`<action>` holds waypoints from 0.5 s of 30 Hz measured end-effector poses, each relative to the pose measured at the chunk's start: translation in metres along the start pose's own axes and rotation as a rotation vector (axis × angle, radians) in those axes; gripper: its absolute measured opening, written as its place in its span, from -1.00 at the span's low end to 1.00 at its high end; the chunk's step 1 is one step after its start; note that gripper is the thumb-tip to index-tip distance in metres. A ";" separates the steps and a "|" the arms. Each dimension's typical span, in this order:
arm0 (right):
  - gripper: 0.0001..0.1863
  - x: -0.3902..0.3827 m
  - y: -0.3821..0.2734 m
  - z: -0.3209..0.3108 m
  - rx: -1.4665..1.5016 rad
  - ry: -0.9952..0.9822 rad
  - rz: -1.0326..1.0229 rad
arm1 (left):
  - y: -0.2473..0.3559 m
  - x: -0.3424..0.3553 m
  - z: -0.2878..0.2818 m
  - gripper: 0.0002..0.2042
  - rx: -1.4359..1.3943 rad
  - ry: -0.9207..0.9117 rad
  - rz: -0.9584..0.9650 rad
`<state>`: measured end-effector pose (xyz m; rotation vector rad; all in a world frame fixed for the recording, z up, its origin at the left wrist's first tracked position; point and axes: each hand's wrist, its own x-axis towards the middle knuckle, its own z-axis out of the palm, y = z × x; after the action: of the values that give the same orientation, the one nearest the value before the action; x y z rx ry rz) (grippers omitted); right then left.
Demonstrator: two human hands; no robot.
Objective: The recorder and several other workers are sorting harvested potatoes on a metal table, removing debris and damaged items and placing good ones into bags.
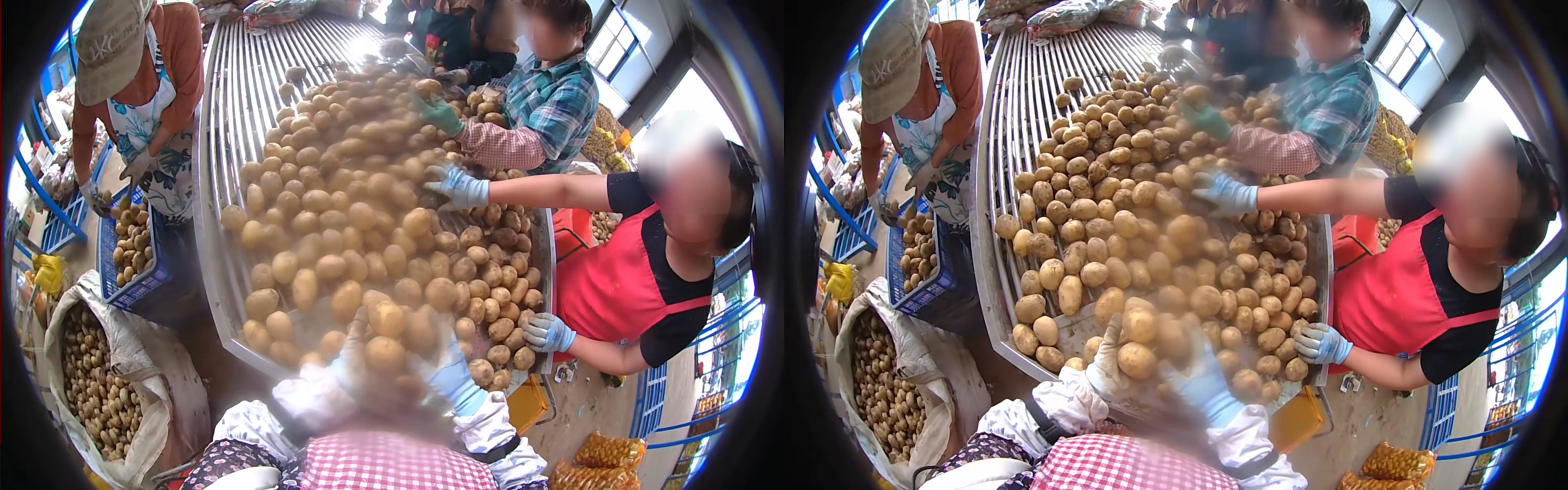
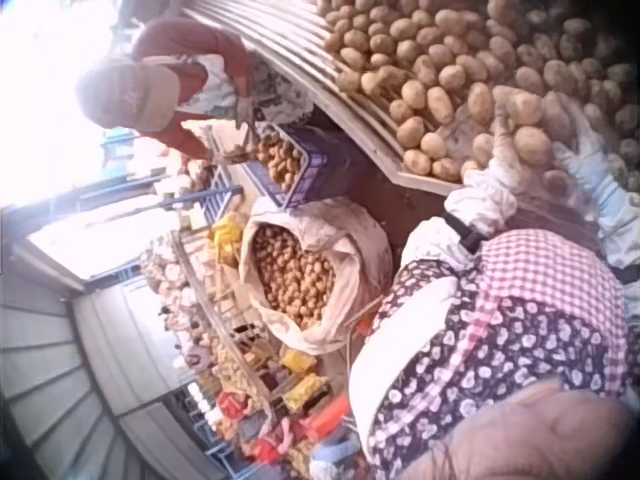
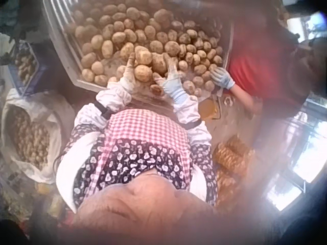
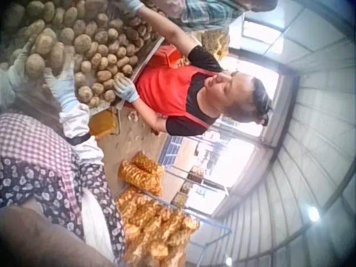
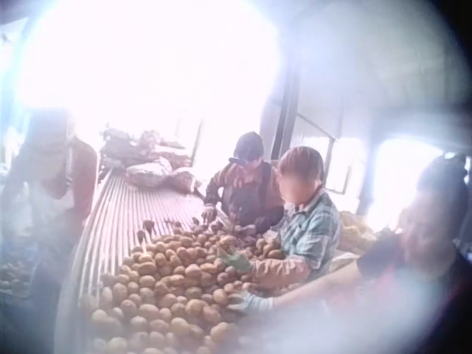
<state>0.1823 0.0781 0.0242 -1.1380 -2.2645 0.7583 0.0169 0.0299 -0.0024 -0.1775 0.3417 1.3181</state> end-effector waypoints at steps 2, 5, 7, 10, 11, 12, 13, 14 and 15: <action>-0.39 0.009 0.000 0.007 0.154 0.005 0.057 | 0.009 0.003 -0.006 -0.30 0.016 -0.018 0.007; -0.42 0.009 0.033 0.015 0.718 0.289 0.417 | 0.024 -0.004 0.001 -0.51 -0.224 -0.074 -0.141; -0.41 0.005 0.042 0.013 0.038 0.200 0.160 | 0.040 -0.026 0.021 -0.53 -0.202 -0.015 -0.047; -0.33 0.004 0.027 0.031 -0.428 -0.034 -0.057 | 0.062 -0.047 0.013 -0.55 -0.007 0.057 0.302; -0.28 0.003 0.022 0.036 -0.634 -0.160 -0.073 | 0.077 -0.063 0.030 -0.56 -0.014 0.019 0.177; -0.20 0.000 0.038 0.037 -0.720 -0.136 -0.089 | 0.091 -0.073 0.036 -0.57 -0.021 -0.014 0.064; -0.18 0.000 0.041 0.037 -0.625 -0.072 0.000 | 0.101 -0.069 0.015 -0.61 0.081 0.052 0.240; -0.13 -0.002 0.058 0.038 -0.725 -0.049 -0.101 | 0.116 -0.064 -0.026 -0.60 0.078 -0.010 0.375; -0.20 -0.004 0.062 0.035 -0.767 -0.051 -0.155 | 0.128 -0.083 -0.023 -0.61 0.141 -0.064 0.495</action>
<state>0.1965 0.0968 -0.0436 -1.2259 -2.7303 -0.1851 -0.1273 -0.0218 0.0128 0.0759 0.4399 1.7760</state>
